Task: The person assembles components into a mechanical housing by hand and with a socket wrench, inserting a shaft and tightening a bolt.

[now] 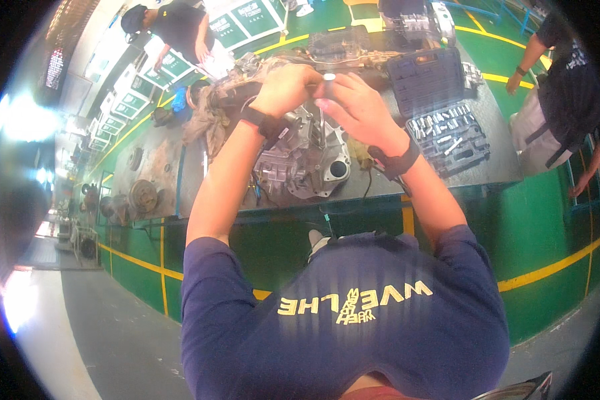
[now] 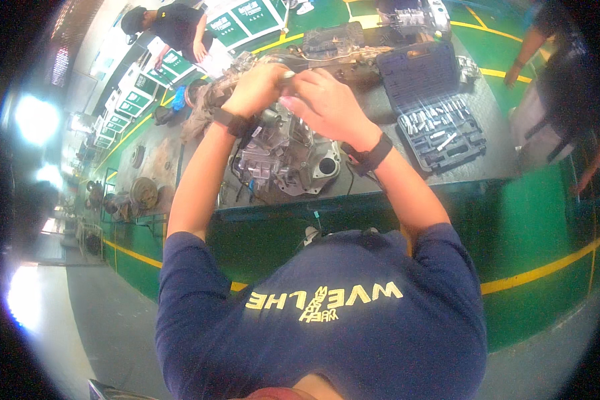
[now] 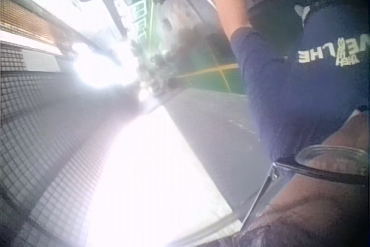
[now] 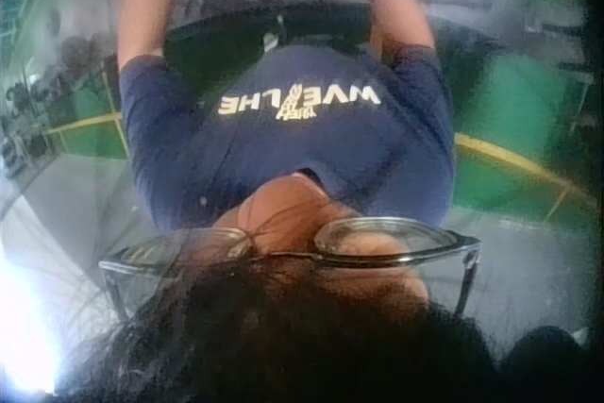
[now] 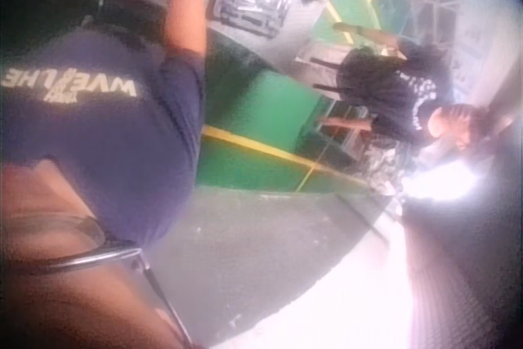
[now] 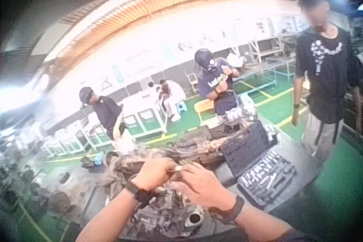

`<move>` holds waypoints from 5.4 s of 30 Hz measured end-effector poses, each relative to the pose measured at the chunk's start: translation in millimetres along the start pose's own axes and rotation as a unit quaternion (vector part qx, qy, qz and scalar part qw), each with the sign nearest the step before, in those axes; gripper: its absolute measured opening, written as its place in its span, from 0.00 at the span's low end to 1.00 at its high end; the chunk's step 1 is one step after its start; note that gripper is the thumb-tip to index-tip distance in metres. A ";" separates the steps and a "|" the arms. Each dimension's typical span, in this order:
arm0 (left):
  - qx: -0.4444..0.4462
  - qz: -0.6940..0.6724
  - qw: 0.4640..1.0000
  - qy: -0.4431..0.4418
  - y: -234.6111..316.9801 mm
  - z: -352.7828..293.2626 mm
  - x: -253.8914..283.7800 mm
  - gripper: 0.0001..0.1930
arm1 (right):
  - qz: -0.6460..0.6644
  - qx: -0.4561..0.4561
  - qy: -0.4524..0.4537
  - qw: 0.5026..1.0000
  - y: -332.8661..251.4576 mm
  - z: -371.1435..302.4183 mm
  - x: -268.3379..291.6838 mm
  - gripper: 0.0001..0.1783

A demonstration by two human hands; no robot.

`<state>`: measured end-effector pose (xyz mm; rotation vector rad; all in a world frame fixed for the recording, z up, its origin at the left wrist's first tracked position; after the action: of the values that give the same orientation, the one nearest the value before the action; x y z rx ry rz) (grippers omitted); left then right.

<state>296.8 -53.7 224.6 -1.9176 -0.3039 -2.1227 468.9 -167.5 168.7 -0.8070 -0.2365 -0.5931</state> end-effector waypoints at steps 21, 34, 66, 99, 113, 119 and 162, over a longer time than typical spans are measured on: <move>0.133 -0.640 0.640 0.404 107.0 -29.9 -96.4 0.26 | 0.023 -0.085 -0.040 0.995 -15.0 40.2 -5.5 0.17; 0.044 -0.108 0.993 0.013 36.3 -25.4 -22.0 0.22 | 0.135 -0.189 -0.082 0.969 -19.2 21.4 21.6 0.18; 0.126 -0.659 0.649 0.358 121.1 -47.8 -77.7 0.38 | 0.023 -0.031 -0.109 0.993 -29.6 33.2 8.2 0.16; 0.143 -0.111 0.938 0.295 56.5 -52.5 -49.0 0.15 | -0.002 -0.125 -0.044 0.991 11.7 21.7 24.7 0.15; 0.112 -0.412 0.893 0.144 95.2 -55.0 -81.3 0.14 | 0.025 -0.082 -0.020 0.996 23.1 29.5 16.2 0.18; 0.149 -0.274 0.941 0.131 123.1 -54.6 -36.8 0.09 | 0.038 -0.094 -0.002 0.995 16.1 10.8 21.0 0.15; 0.215 -0.495 0.786 0.301 78.9 -83.3 -53.2 0.19 | -0.080 -0.081 -0.063 0.992 18.3 22.4 3.1 0.25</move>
<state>249.6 -152.6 161.3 -0.7271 -1.7530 -2.7134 482.5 -142.3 174.0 -0.9895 -0.3741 -0.7188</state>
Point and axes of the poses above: each hand's wrist, its own z-axis towards the middle knuckle, its own x-axis out of the back of the hand, y = z × x, the point moved 1 cm from there along z, towards the middle knuckle, and after that the axes turned 15 degrees about -x, right-handed, at the moved point
